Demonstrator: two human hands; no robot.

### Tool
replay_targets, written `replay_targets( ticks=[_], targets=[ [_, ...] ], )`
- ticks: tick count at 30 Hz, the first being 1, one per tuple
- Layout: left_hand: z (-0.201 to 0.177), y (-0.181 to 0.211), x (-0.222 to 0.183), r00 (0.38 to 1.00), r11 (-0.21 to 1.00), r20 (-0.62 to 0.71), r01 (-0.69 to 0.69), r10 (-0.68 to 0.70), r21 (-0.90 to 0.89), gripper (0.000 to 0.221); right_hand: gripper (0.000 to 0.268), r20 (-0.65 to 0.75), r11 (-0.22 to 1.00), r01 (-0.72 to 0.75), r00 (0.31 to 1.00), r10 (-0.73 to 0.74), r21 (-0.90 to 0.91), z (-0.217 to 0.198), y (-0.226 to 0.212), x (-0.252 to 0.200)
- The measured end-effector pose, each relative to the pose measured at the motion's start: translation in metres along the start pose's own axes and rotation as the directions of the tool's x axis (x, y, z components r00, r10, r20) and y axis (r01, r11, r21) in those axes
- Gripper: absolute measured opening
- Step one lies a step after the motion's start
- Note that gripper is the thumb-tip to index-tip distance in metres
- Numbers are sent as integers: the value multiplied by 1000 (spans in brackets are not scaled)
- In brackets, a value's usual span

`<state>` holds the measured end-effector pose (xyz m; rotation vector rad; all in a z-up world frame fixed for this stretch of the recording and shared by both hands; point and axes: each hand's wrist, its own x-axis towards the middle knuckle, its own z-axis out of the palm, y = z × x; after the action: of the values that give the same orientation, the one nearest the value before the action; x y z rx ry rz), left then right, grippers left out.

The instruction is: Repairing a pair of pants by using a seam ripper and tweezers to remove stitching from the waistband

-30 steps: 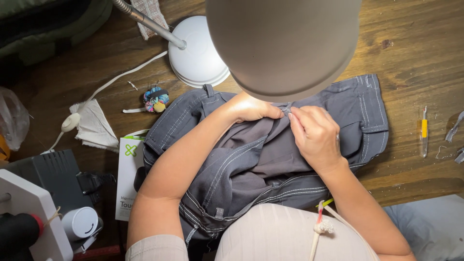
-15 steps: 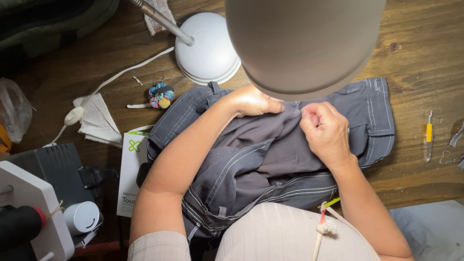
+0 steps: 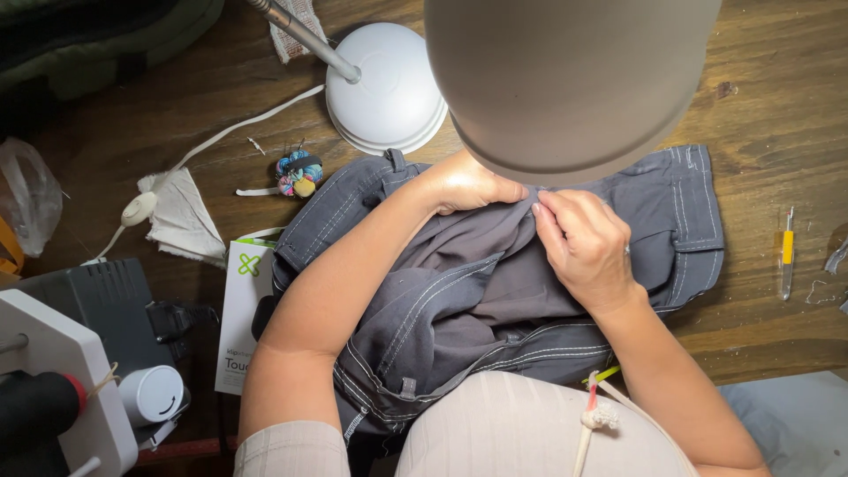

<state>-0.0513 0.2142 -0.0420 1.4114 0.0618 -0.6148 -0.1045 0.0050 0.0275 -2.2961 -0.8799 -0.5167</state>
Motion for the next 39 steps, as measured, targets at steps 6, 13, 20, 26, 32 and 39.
replay_targets(
  ticks=[6, 13, 20, 26, 32, 39],
  targets=[
    [-4, -33, 20, 1000, 995, -10, 17, -16, 98, 41, 6, 46, 999, -40, 998, 41, -21, 6, 10, -6],
    [10, 16, -16, 1000, 999, -3, -31, 31, 13, 23, 10, 62, 963, -240, 970, 233, 124, -18, 25, -17],
    [25, 47, -30, 1000, 955, -29, 20, -12, 295, 55, 6, 134, 981, -190, 974, 185, 31, -4, 34, -41],
    [22, 4, -13, 998, 986, -55, 38, -29, 160, 43, 5, 65, 986, -157, 986, 154, 56, -5, 27, -37],
    [19, -50, 29, 994, 990, -8, 109, -110, -85, 39, 6, 29, 991, -128, 991, 127, 43, 8, 31, -42],
    [15, -35, 12, 996, 993, -16, 84, -85, -81, 45, 5, -27, 983, -180, 983, 181, 43, -11, 35, -46]
  ],
)
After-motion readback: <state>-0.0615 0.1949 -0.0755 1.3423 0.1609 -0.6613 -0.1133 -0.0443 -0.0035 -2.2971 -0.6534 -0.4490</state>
